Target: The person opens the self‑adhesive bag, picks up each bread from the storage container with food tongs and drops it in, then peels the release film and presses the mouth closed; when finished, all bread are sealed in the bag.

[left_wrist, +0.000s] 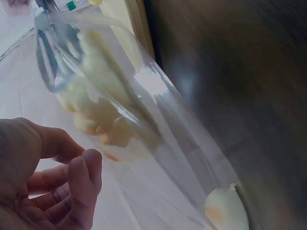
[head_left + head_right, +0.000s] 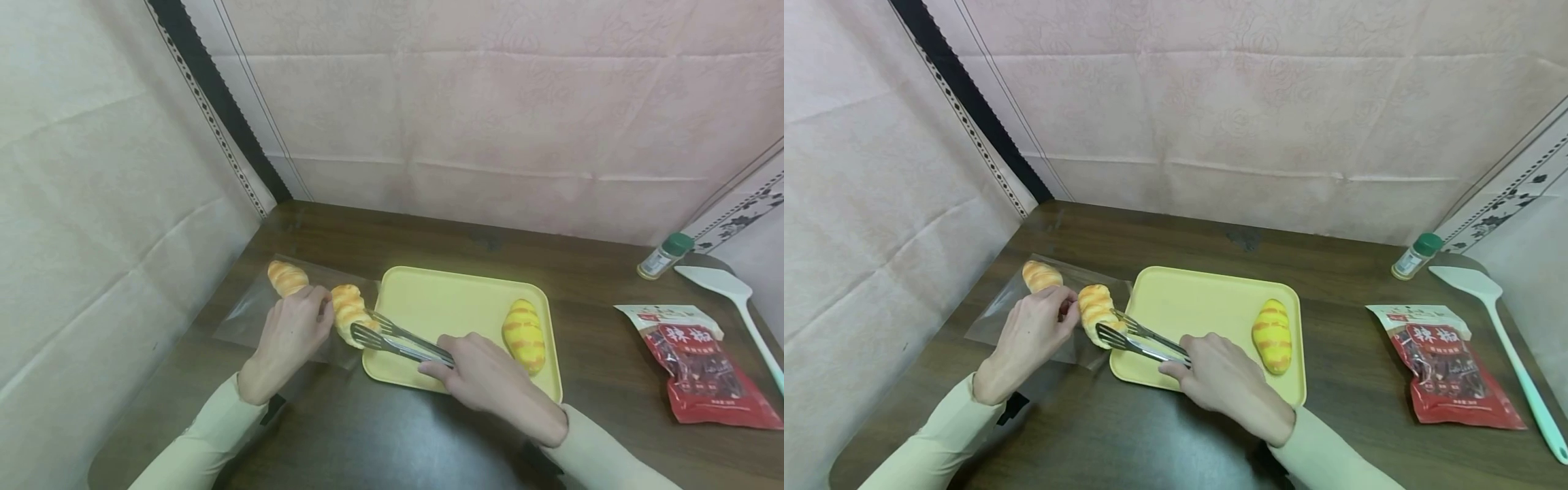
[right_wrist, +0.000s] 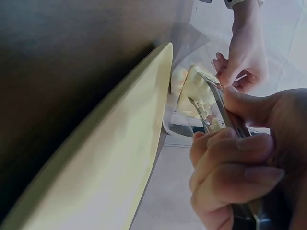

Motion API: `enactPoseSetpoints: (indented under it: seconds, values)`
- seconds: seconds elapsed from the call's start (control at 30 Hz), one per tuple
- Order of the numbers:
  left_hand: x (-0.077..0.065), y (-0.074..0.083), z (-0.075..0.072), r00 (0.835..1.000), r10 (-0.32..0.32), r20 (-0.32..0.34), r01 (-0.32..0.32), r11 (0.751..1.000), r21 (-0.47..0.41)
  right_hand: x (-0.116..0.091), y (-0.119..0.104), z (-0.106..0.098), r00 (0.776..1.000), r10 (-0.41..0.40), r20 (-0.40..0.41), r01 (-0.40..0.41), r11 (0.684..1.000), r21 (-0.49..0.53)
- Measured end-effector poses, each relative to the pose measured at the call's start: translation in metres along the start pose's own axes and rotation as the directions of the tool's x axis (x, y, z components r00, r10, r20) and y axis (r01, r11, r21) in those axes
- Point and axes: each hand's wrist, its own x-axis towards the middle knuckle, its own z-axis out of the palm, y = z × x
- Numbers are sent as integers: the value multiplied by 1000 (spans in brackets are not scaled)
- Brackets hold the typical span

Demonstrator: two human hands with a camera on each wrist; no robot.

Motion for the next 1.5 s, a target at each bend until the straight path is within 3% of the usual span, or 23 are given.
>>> enactPoseSetpoints:
  seconds: [0.5, 0.8, 1.17, 1.5]
  values:
    - [-1, 2, -2, 996, 81, -30, -80, 996, 31, 40, -21, 15, 999, 11, 30, -13, 998, 53]
    - [-1, 6, -5, 994, 107, -24, -107, 994, 4, 61, -29, 19, 999, 17, 46, -20, 997, 76]
    - [0, 0, -6, 980, 129, -154, -134, 991, -25, 74, -34, 22, 998, 22, 63, -25, 998, 58]
    - [1, -4, -2, 997, 74, -26, -75, 996, -40, 79, -35, 27, 997, 48, 60, -49, 999, 23]
